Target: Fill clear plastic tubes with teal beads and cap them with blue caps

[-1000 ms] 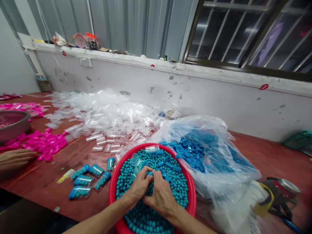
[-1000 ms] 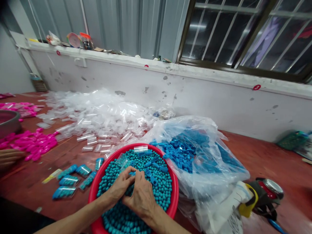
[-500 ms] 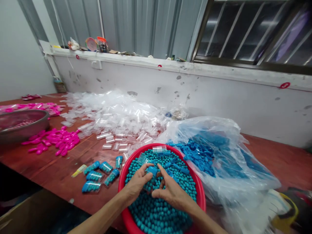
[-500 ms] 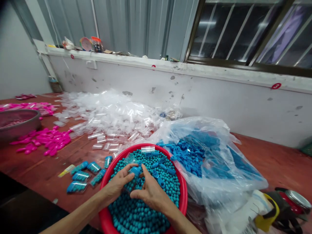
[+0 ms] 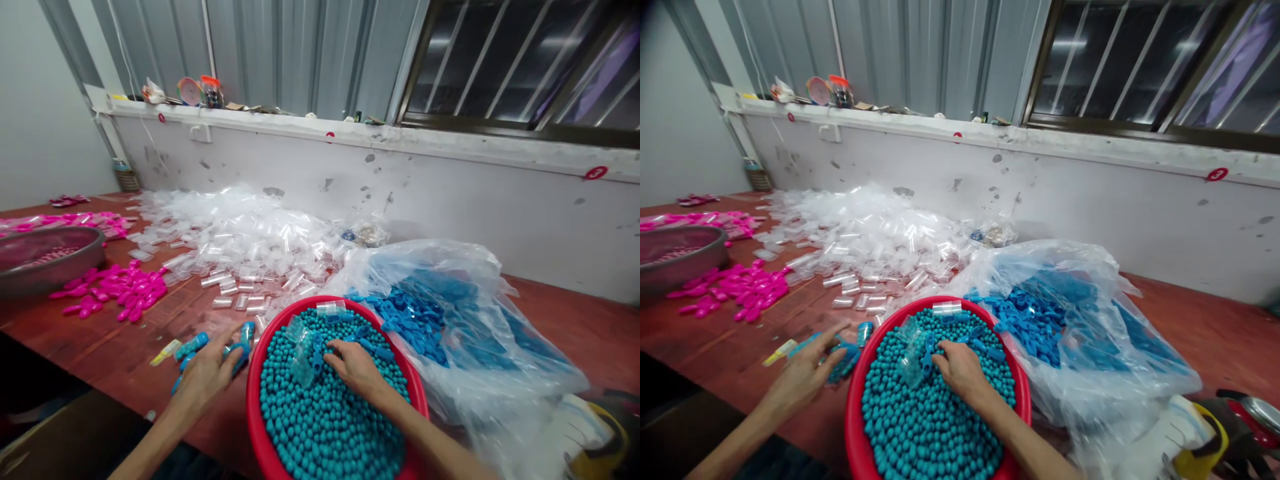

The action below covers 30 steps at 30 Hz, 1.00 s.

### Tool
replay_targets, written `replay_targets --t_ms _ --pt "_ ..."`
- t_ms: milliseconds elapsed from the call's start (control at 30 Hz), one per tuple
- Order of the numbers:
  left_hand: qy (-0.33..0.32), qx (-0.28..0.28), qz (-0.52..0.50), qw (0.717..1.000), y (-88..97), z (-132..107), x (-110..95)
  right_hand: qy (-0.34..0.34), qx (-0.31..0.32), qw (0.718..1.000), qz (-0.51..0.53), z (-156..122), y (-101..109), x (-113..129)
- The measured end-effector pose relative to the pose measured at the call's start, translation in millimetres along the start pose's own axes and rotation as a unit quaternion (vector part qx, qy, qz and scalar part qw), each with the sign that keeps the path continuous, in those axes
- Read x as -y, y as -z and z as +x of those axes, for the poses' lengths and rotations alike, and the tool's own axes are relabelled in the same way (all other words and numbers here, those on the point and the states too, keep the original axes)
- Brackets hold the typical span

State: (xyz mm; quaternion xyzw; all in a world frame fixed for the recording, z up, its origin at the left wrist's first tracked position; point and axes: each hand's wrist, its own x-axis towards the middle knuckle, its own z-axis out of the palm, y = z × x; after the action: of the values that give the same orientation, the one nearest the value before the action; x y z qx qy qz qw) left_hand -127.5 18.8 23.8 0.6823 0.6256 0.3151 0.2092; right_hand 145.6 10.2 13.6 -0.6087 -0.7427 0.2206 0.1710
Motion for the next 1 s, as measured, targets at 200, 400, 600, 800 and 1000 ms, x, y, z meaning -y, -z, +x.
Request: replay_targets --t_ms 200,400,600,800,1000 --pt "-0.134 -0.024 0.187 0.973 -10.6 -4.3 -14.2 0.015 -0.032 0.987 -0.157 23.2 -8.4 21.5" --pt "-0.123 0.128 0.192 0.965 -50.2 -11.5 -53.1 0.096 0.042 0.953 -0.283 13.1 -12.3 13.7" --pt "-0.066 0.17 0.236 0.955 -86.4 -8.4 -62.8 0.112 -0.015 0.931 -0.347 -8.9 -20.2 -6.7" --pt "-0.084 0.2 0.211 0.953 -107.3 5.8 -82.1 0.132 -0.051 0.929 -0.341 -34.3 -13.2 -9.8" --pt "-0.149 0.244 0.184 0.94 -87.8 11.0 -95.3 0.046 0.014 0.957 -0.287 -55.8 3.4 -15.1"
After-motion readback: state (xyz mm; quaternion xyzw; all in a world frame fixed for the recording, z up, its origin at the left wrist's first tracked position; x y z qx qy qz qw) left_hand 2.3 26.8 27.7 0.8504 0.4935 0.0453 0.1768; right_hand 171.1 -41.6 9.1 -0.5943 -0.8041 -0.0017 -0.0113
